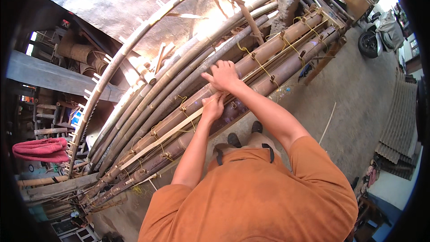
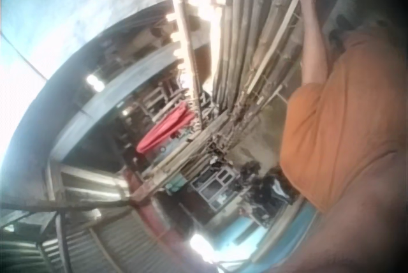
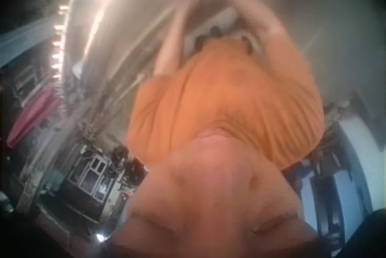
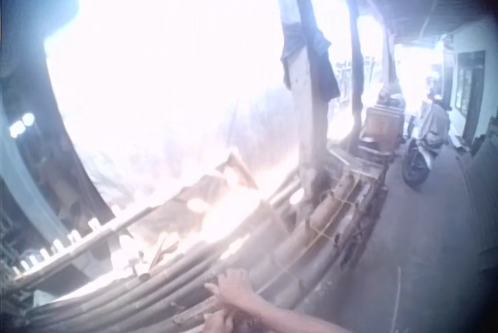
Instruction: The person sits on the floor and arranges long thin bamboo strips into parallel rows, then stands and places a bundle of strips onto a rack. The person handles the strips by hand without using tools.
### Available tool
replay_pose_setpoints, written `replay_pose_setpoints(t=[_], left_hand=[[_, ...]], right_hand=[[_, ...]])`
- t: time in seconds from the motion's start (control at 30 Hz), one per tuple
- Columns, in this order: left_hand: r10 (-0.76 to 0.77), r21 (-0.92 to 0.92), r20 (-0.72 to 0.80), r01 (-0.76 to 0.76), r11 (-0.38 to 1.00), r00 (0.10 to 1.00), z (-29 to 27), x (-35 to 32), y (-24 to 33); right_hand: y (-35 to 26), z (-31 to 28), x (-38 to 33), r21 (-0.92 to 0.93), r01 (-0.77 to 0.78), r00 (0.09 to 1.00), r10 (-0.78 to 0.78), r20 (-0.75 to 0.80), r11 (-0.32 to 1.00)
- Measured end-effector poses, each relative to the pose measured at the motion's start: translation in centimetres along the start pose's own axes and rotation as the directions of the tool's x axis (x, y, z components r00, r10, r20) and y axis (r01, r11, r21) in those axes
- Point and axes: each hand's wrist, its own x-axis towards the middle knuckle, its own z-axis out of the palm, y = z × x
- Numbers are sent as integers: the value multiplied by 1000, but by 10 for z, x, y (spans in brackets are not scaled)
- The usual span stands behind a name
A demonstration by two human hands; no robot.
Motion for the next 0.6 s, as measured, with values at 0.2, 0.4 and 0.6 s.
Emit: replay_pose_setpoints(t=[0.2,0.4,0.6], left_hand=[[-109,-101,-50,103,989,993,-5,-9,-33],[-135,-108,-141,121,987,981,-2,5,0],[-245,-267,-338,157,951,909,-43,112,4]], right_hand=[[-15,-77,-29,945,-85,895,-393,211,314],[11,-16,-149,749,64,857,-421,297,659],[22,-15,-167,663,171,880,-416,230,729]])
